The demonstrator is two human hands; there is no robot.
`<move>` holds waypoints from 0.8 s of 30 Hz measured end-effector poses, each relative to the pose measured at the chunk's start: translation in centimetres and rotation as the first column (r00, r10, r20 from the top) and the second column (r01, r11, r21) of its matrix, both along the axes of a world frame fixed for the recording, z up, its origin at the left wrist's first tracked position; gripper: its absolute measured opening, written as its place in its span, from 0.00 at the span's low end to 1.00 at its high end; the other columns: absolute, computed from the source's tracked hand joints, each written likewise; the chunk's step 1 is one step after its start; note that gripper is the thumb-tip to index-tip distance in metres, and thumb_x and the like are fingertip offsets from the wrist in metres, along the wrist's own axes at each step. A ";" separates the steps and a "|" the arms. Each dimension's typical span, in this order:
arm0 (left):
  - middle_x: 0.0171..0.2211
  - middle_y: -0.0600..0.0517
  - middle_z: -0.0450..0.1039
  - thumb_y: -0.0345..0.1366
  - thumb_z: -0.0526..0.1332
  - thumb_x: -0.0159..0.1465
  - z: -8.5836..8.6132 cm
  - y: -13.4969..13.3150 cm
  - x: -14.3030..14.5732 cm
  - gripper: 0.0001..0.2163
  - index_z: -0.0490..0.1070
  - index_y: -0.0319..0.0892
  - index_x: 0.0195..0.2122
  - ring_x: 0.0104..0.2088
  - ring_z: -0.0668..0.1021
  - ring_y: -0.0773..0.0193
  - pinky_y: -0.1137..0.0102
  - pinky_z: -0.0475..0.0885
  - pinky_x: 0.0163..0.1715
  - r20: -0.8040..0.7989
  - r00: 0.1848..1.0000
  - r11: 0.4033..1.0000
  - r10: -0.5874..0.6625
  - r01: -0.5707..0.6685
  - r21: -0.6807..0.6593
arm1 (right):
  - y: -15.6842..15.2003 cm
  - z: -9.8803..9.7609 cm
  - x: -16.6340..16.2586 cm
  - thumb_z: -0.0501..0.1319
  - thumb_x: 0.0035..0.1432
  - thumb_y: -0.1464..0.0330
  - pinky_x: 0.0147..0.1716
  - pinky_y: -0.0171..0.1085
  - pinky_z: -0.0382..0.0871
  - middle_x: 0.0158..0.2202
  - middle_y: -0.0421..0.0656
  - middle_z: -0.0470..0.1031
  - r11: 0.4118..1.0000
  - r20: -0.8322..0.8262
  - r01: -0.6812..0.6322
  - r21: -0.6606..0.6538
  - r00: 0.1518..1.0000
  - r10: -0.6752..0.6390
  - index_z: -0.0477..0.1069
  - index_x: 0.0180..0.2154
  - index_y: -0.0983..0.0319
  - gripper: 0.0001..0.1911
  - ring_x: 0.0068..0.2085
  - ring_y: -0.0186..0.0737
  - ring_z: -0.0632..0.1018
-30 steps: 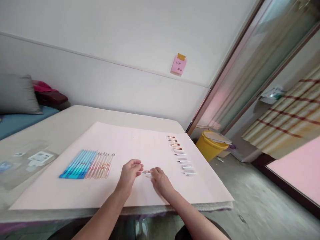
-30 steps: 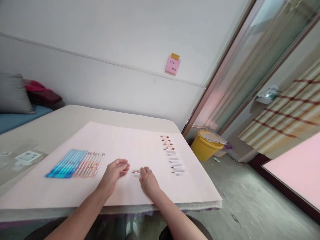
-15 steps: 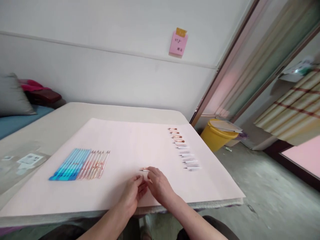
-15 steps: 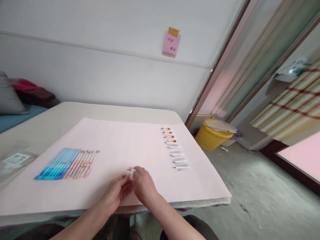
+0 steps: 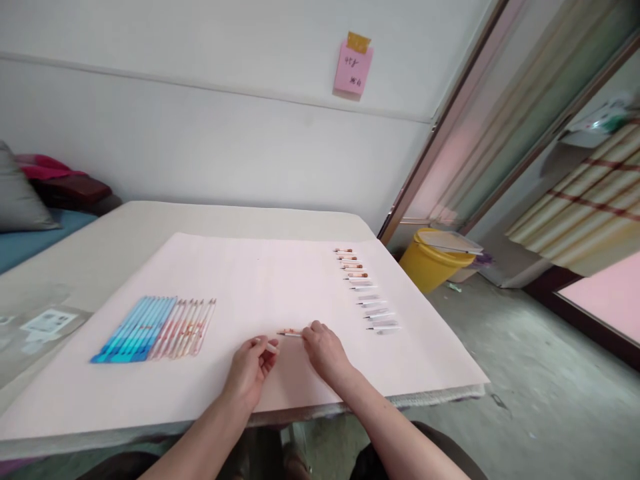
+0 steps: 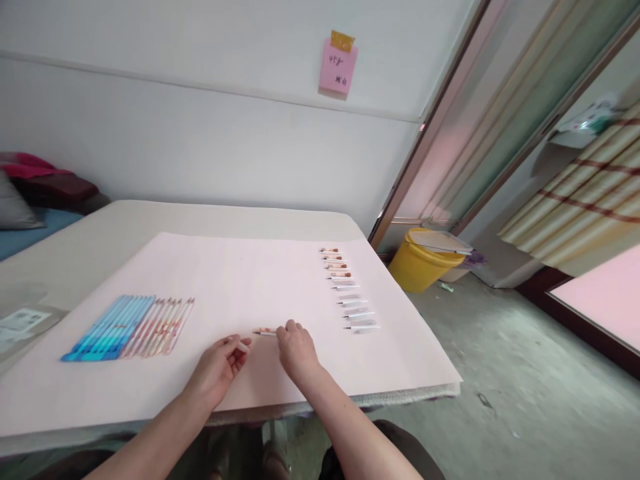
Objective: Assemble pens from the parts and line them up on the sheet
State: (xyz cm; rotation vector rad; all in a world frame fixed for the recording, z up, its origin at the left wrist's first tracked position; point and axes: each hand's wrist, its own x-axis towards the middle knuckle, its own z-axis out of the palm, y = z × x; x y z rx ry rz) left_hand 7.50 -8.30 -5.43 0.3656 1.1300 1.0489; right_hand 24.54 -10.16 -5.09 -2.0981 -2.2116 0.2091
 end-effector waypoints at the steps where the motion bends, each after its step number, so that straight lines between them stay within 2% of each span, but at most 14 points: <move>1: 0.30 0.43 0.75 0.25 0.60 0.57 0.0 0.1 -0.1 0.03 0.67 0.36 0.27 0.24 0.75 0.71 0.76 0.72 0.24 0.016 1.000 1.000 0.006 -0.006 0.008 | 0.0 -0.1 -0.1 0.51 0.57 0.76 0.33 0.35 0.60 0.38 0.46 0.70 1.000 0.010 0.009 0.003 1.000 -0.009 0.68 0.38 0.61 0.10 0.38 0.40 0.72; 6: 0.27 0.47 0.72 0.20 0.60 0.55 0.4 1.0 -0.9 0.07 0.66 0.36 0.24 0.28 0.76 0.69 0.77 0.73 0.27 0.093 0.990 0.994 0.104 -0.108 0.034 | 0.1 -0.2 0.2 0.51 0.57 0.76 0.30 0.35 0.59 0.37 0.46 0.71 1.000 0.026 0.026 -0.013 0.999 -0.026 0.67 0.37 0.61 0.10 0.36 0.40 0.73; 11: 0.26 0.48 0.71 0.20 0.60 0.55 0.4 2.1 -1.5 0.07 0.66 0.35 0.23 0.30 0.76 0.69 0.78 0.73 0.28 0.109 0.978 0.982 0.180 -0.185 0.045 | 0.2 -0.1 0.4 0.50 0.58 0.75 0.27 0.34 0.57 0.37 0.46 0.72 0.999 0.026 0.005 -0.048 1.000 -0.003 0.68 0.35 0.61 0.09 0.34 0.40 0.74; 15: 0.26 0.48 0.71 0.21 0.60 0.55 -0.1 2.6 -1.7 0.06 0.67 0.35 0.23 0.28 0.76 0.69 0.76 0.74 0.27 0.101 0.975 0.979 0.197 -0.201 0.029 | -0.1 0.5 -0.1 0.51 0.58 0.74 0.27 0.33 0.55 0.36 0.44 0.72 0.998 0.003 -0.025 -0.058 1.000 0.025 0.66 0.37 0.61 0.07 0.32 0.37 0.74; 20: 0.26 0.47 0.72 0.23 0.62 0.55 -0.5 2.7 -1.6 0.06 0.67 0.35 0.23 0.28 0.77 0.68 0.75 0.74 0.28 0.092 0.978 0.982 0.185 -0.188 0.025 | -0.7 1.4 -0.7 0.50 0.60 0.73 0.27 0.32 0.54 0.35 0.42 0.71 0.993 -0.132 -0.116 -0.017 0.985 0.113 0.64 0.36 0.60 0.06 0.32 0.34 0.73; 24: 0.26 0.47 0.73 0.24 0.62 0.55 -0.4 2.5 -1.2 0.05 0.68 0.36 0.24 0.29 0.77 0.68 0.76 0.74 0.28 0.084 0.983 0.985 0.165 -0.169 0.041 | -0.9 1.7 -1.0 0.50 0.61 0.73 0.26 0.32 0.52 0.34 0.41 0.71 0.992 -0.137 -0.128 -0.009 0.983 0.125 0.64 0.35 0.60 0.07 0.30 0.34 0.72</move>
